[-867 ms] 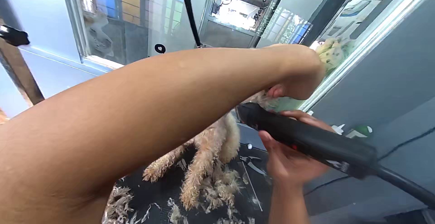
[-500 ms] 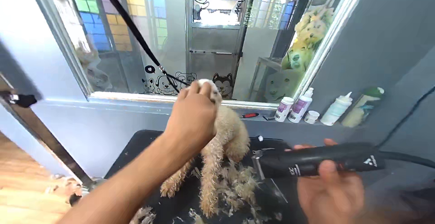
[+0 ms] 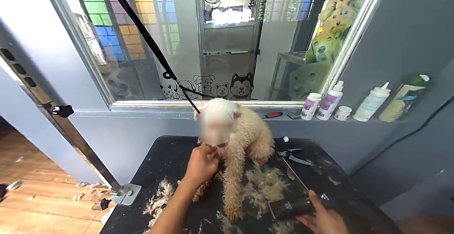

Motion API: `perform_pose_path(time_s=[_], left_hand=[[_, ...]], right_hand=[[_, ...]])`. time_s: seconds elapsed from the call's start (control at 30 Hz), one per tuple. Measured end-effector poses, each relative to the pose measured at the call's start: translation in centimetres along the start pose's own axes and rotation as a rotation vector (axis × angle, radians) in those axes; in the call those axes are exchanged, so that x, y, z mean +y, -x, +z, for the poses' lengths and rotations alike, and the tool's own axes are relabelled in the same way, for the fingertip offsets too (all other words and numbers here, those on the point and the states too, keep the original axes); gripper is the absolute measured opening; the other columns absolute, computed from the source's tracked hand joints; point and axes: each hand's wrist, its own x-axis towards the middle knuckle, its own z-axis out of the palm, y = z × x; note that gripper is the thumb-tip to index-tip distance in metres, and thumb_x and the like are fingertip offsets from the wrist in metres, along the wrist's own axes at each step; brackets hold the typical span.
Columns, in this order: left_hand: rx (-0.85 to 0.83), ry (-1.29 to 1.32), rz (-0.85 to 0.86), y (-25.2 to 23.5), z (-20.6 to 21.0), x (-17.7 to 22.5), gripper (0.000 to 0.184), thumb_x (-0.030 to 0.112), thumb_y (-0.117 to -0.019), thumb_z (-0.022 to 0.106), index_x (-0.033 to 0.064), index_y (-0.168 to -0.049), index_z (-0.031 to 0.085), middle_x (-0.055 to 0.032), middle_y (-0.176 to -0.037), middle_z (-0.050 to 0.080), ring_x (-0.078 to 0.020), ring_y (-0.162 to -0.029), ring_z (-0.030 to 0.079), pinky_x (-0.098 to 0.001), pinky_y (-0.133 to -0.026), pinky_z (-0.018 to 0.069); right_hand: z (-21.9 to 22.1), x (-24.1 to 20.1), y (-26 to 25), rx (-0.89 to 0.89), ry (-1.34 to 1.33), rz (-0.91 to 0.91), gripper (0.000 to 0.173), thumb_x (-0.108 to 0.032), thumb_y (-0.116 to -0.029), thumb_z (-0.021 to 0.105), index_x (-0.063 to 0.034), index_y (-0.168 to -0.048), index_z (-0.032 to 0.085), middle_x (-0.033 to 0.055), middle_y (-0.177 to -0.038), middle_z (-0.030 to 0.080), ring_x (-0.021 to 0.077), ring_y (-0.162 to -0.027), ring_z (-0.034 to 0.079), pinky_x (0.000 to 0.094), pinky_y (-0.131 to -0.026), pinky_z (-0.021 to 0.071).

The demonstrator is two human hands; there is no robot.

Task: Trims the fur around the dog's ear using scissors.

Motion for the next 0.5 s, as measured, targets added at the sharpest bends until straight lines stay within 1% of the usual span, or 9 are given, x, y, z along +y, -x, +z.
perform_pose_path(time_s=[0.03, 0.1, 0.2, 0.27, 0.3, 0.37, 0.4, 0.43, 0.5], left_hand=[[-0.004, 0.031, -0.100, 0.0, -1.1, -0.5, 0.012, 0.017, -0.0917, 0.070, 0.0089, -0.099, 0.076, -0.0012, -0.095, 0.075, -0.0120, -0.088, 0.073, -0.0380, -0.083, 0.0628], [0.195, 0.255, -0.158, 0.3, -3.3, -0.6, 0.022, 0.016, -0.0998, 0.064, 0.0029, -0.116, 0.071, -0.0079, -0.107, 0.074, -0.0192, -0.096, 0.072, -0.0423, -0.088, 0.0611], [0.347, 0.501, 0.105, -1.0, -6.4, 0.7, 0.051, 0.036, -0.1010, 0.061, 0.0082, -0.144, 0.053, -0.0068, -0.138, 0.062, -0.0234, -0.126, 0.060, -0.0447, -0.106, 0.0523], [0.269, 0.551, 0.221, -2.5, -7.4, 2.7, 0.072, 0.052, -0.0975, 0.064, 0.0121, -0.153, 0.042, -0.0040, -0.151, 0.052, -0.0235, -0.139, 0.050, -0.0459, -0.115, 0.0446], [0.204, 0.574, 0.254, -3.3, -7.3, 3.4, 0.074, 0.053, -0.0973, 0.064, 0.0102, -0.153, 0.040, -0.0054, -0.151, 0.052, -0.0243, -0.140, 0.049, -0.0470, -0.115, 0.0437], [0.044, 0.577, 0.240, -4.9, -6.2, 3.3, 0.053, 0.045, -0.1043, 0.055, 0.0053, -0.139, 0.057, -0.0089, -0.137, 0.065, -0.0233, -0.126, 0.061, -0.0448, -0.107, 0.0507], [-0.034, 0.563, 0.169, -5.3, -5.5, 2.4, 0.043, 0.036, -0.1087, 0.047, 0.0029, -0.127, 0.066, -0.0098, -0.124, 0.072, -0.0214, -0.114, 0.068, -0.0428, -0.101, 0.0559], [-0.098, 0.526, 0.034, -5.4, -4.9, 1.1, 0.043, 0.033, -0.1107, 0.042, 0.0040, -0.117, 0.073, -0.0076, -0.112, 0.076, -0.0169, -0.102, 0.072, -0.0383, -0.093, 0.0595], [-0.179, 0.453, -0.224, -4.4, -5.0, -1.6, 0.043, 0.036, -0.1097, 0.041, 0.0115, -0.093, 0.072, 0.0004, -0.084, 0.073, -0.0075, -0.076, 0.068, -0.0301, -0.071, 0.0589]], right_hand=[[-0.4, 0.3, -0.2, -0.013, 0.000, 0.017, 0.064, -0.047, -0.1056, 0.053, 0.0061, -0.139, 0.040, 0.0239, -0.103, 0.067, 0.0297, -0.072, 0.073, 0.0473, -0.065, 0.0643], [-1.3, 0.9, -0.5, -0.041, -0.007, 0.039, 0.063, -0.046, -0.1056, 0.054, 0.0067, -0.138, 0.041, 0.0236, -0.103, 0.068, 0.0307, -0.074, 0.073, 0.0490, -0.066, 0.0647], [-1.8, 0.9, -0.9, -0.043, -0.007, 0.091, 0.064, -0.047, -0.1058, 0.053, 0.0064, -0.139, 0.041, 0.0231, -0.102, 0.067, 0.0309, -0.076, 0.074, 0.0486, -0.068, 0.0649], [-2.2, 0.8, -1.1, -0.050, 0.029, 0.167, 0.064, -0.049, -0.1063, 0.050, 0.0067, -0.136, 0.044, 0.0239, -0.094, 0.069, 0.0331, -0.073, 0.074, 0.0491, -0.067, 0.0644], [-2.6, 0.6, -1.2, -0.074, 0.066, 0.208, 0.064, -0.052, -0.1067, 0.047, 0.0069, -0.132, 0.047, 0.0243, -0.088, 0.071, 0.0343, -0.071, 0.074, 0.0491, -0.065, 0.0642], [-3.4, 0.2, -1.5, -0.161, 0.122, 0.298, 0.071, -0.058, -0.1065, 0.040, 0.0085, -0.127, 0.051, 0.0252, -0.088, 0.072, 0.0361, -0.074, 0.074, 0.0495, -0.068, 0.0634], [-3.7, 0.1, -1.6, -0.190, 0.134, 0.325, 0.072, -0.059, -0.1065, 0.038, 0.0090, -0.124, 0.052, 0.0250, -0.089, 0.072, 0.0359, -0.074, 0.074, 0.0495, -0.069, 0.0631], [-4.1, 0.1, -1.5, -0.211, 0.139, 0.345, 0.073, -0.061, -0.1063, 0.036, 0.0093, -0.120, 0.054, 0.0248, -0.090, 0.072, 0.0359, -0.075, 0.074, 0.0498, -0.070, 0.0629], [-5.0, 0.3, -1.3, -0.239, 0.154, 0.374, 0.076, -0.063, -0.1059, 0.034, 0.0089, -0.116, 0.058, 0.0238, -0.089, 0.072, 0.0354, -0.076, 0.074, 0.0495, -0.071, 0.0626]])
